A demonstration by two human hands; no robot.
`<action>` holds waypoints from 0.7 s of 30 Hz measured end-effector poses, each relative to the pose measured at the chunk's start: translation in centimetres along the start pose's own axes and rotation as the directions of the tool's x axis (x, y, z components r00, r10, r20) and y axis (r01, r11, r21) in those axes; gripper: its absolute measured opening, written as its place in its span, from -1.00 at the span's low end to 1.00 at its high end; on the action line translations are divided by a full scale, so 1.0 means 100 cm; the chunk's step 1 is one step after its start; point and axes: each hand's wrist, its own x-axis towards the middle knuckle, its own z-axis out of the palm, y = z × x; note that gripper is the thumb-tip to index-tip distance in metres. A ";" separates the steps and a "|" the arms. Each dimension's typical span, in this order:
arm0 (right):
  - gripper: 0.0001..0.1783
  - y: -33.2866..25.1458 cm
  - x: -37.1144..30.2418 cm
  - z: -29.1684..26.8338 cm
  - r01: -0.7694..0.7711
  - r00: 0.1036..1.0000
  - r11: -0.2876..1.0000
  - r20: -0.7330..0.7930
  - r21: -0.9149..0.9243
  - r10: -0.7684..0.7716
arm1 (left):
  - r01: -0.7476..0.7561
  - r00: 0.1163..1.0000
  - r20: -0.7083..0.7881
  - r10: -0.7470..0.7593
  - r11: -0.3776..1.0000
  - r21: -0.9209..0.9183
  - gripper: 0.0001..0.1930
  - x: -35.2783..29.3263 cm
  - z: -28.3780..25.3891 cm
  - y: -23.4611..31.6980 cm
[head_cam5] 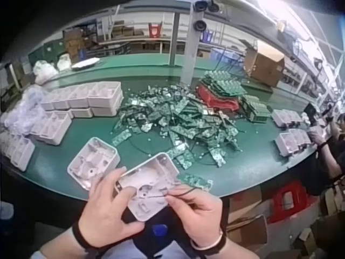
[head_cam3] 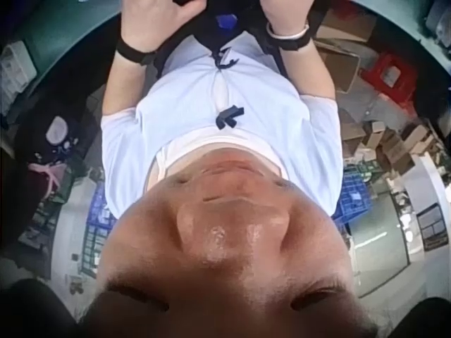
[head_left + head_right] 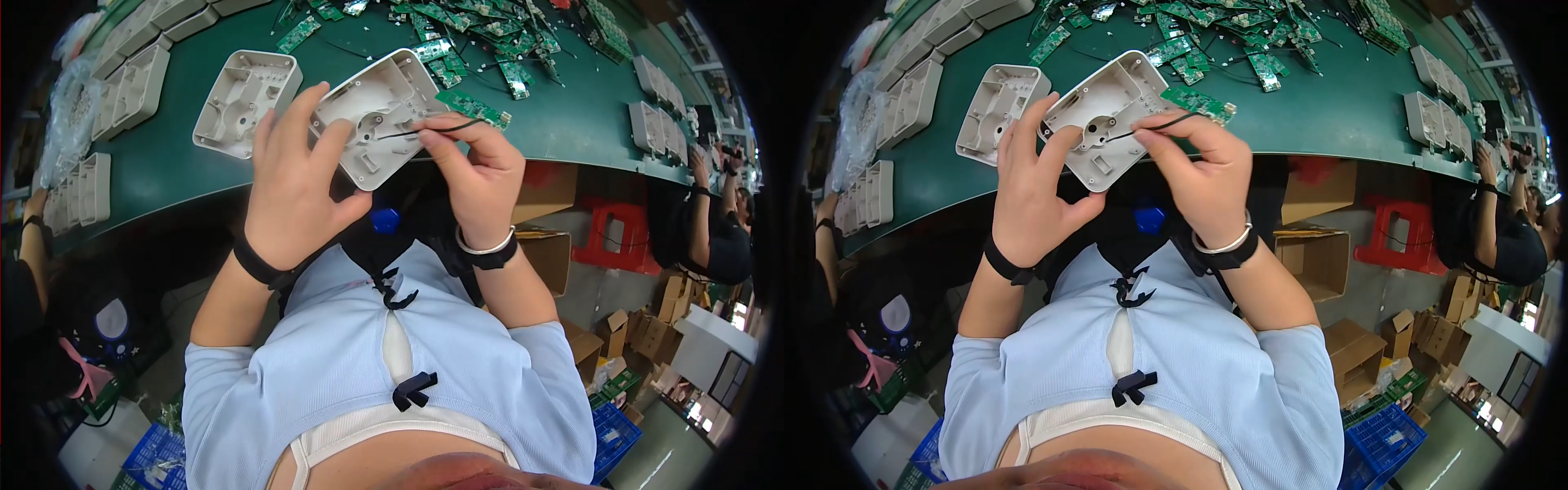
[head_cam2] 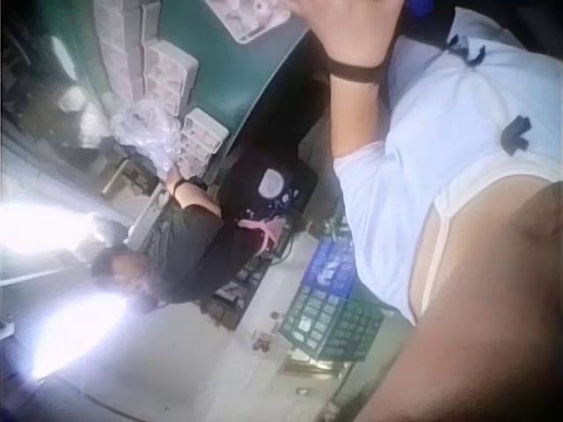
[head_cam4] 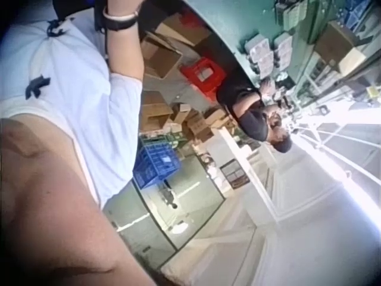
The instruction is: Assemble electronic components into plastic housings.
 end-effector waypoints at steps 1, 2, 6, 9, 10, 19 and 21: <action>-0.88 0.001 0.001 0.003 0.037 0.999 0.998 0.020 -0.054 -0.036 | 0.001 1.000 0.001 -0.001 1.000 0.001 -0.25 0.000 0.000 0.001; -0.87 0.002 0.002 0.005 0.074 0.997 0.992 0.042 -0.106 -0.070 | -0.009 1.000 0.005 0.009 1.000 -0.003 -0.22 0.000 -0.001 0.002; -0.87 0.005 0.007 0.003 0.204 0.978 0.936 0.108 -0.286 -0.180 | -0.025 1.000 -0.009 0.025 0.999 -0.045 -0.11 0.000 0.000 0.003; -0.87 0.002 0.008 0.006 0.265 0.962 0.905 0.154 -0.332 -0.225 | -0.025 0.998 -0.056 0.019 0.993 -0.116 -0.02 0.000 0.006 0.004; -0.86 0.000 0.008 0.007 0.281 0.956 0.905 0.173 -0.319 -0.236 | -0.019 0.996 -0.091 0.002 0.983 -0.182 0.02 0.000 0.008 0.004; -0.83 -0.005 0.003 0.015 0.225 0.974 0.814 0.128 -0.536 -0.185 | 0.011 0.995 -0.088 -0.047 0.931 -0.366 0.10 -0.002 0.015 0.004; -0.83 -0.006 0.000 0.015 0.240 0.970 0.828 0.164 -0.506 -0.181 | 0.032 0.995 -0.077 -0.070 0.908 -0.418 0.10 -0.004 0.021 0.003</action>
